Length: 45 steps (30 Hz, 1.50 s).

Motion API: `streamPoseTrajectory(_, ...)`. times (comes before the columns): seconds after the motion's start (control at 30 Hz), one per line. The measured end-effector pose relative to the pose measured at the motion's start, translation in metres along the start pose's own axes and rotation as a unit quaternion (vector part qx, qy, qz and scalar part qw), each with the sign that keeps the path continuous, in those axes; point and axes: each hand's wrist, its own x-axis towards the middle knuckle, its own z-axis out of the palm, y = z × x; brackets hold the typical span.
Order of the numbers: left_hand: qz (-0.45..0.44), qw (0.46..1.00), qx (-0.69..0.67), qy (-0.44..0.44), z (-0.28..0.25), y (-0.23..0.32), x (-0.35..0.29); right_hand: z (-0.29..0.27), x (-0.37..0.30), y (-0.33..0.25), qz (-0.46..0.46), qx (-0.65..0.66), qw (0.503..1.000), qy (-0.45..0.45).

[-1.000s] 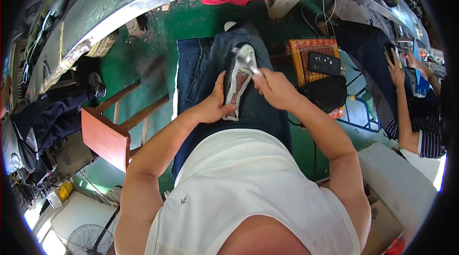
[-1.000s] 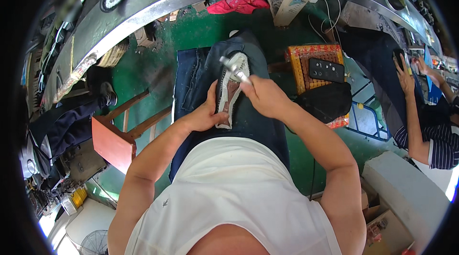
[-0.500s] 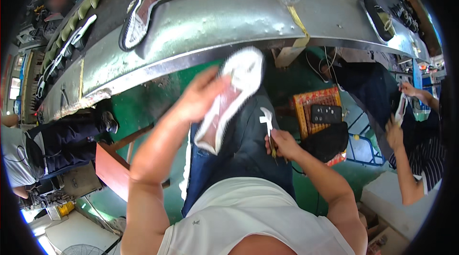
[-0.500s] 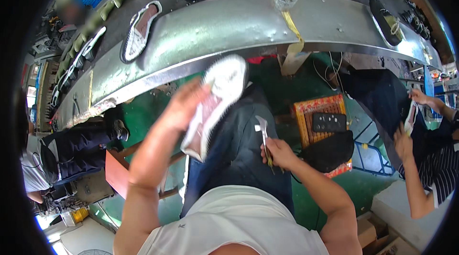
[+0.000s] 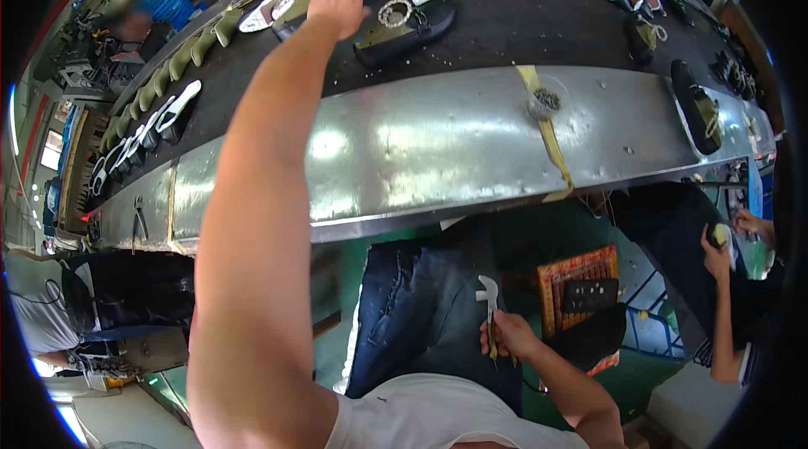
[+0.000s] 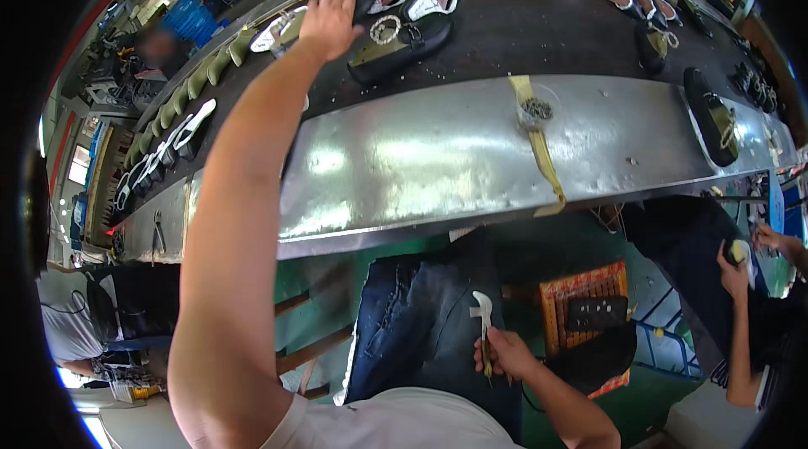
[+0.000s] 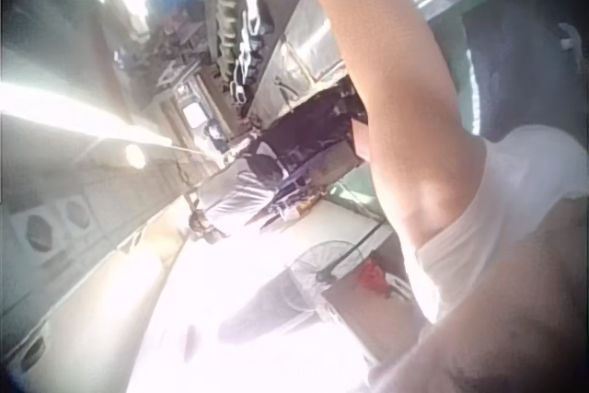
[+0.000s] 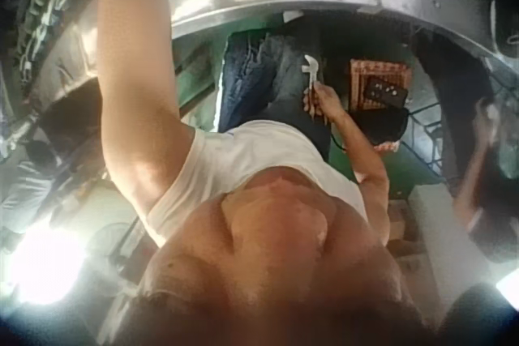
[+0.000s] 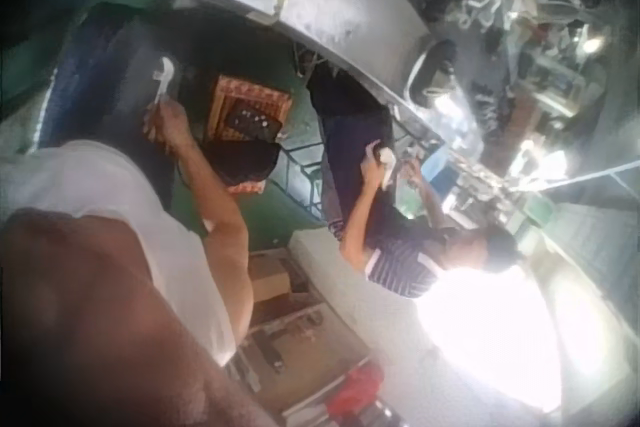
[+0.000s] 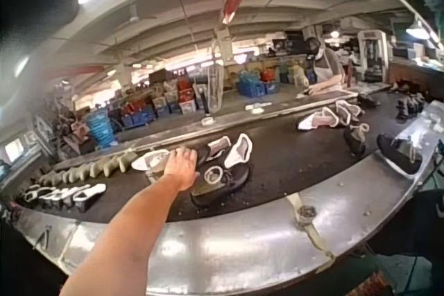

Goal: Manually assembling and trimming shoe components using a hand tool at a manufacturing station.

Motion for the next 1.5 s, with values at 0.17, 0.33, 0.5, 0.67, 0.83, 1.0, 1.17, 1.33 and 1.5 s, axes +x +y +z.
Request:
streamPoseTrajectory(0.17, 0.089, 0.993, -0.017, -0.072, 0.097, -0.029, -0.008, 0.002, 0.007, -0.012, 0.006, 0.024, 0.999, -0.027)
streamPoseTrajectory(0.33, -0.065, 0.967, -0.199, -0.145, 0.043, -0.052, -0.022, -0.001, 0.016, -0.015, 0.012, 0.016, 0.999, -0.038)
streamPoseTrajectory(0.5, -0.059, 0.896, -0.132, -0.420, 0.005, -0.098, -0.114, 0.009, 0.012, -0.010, 0.001, 0.001, 0.999, -0.034)
streamPoseTrajectory(0.67, -0.306, 0.588, -0.710, -0.236, -0.025, -0.122, -0.193, 0.022, -0.002, -0.003, -0.013, -0.024, 1.000, 0.004)
streamPoseTrajectory(0.83, -0.188, 0.445, -0.874, -0.050, -0.114, -0.014, -0.306, 0.025, -0.019, 0.009, -0.050, -0.139, 0.989, 0.000)
streamPoseTrajectory(1.0, -0.108, 0.548, -0.830, 0.008, -0.133, 0.158, -0.454, 0.066, -0.045, -0.011, -0.268, -0.211, 0.939, 0.036)
streamPoseTrajectory(1.17, -0.037, 0.560, -0.828, 0.000, -0.130, 0.231, -0.526, 0.118, -0.035, -0.025, -0.383, -0.288, 0.875, 0.071)
streamPoseTrajectory(1.33, 0.072, 0.607, -0.789, 0.059, -0.145, 0.231, -0.530, 0.130, -0.029, -0.004, -0.477, -0.246, 0.844, -0.005)
streamPoseTrajectory(1.5, 0.023, 0.654, -0.756, 0.033, -0.143, 0.239, -0.552, 0.128, -0.034, -0.001, -0.472, -0.295, 0.831, 0.002)
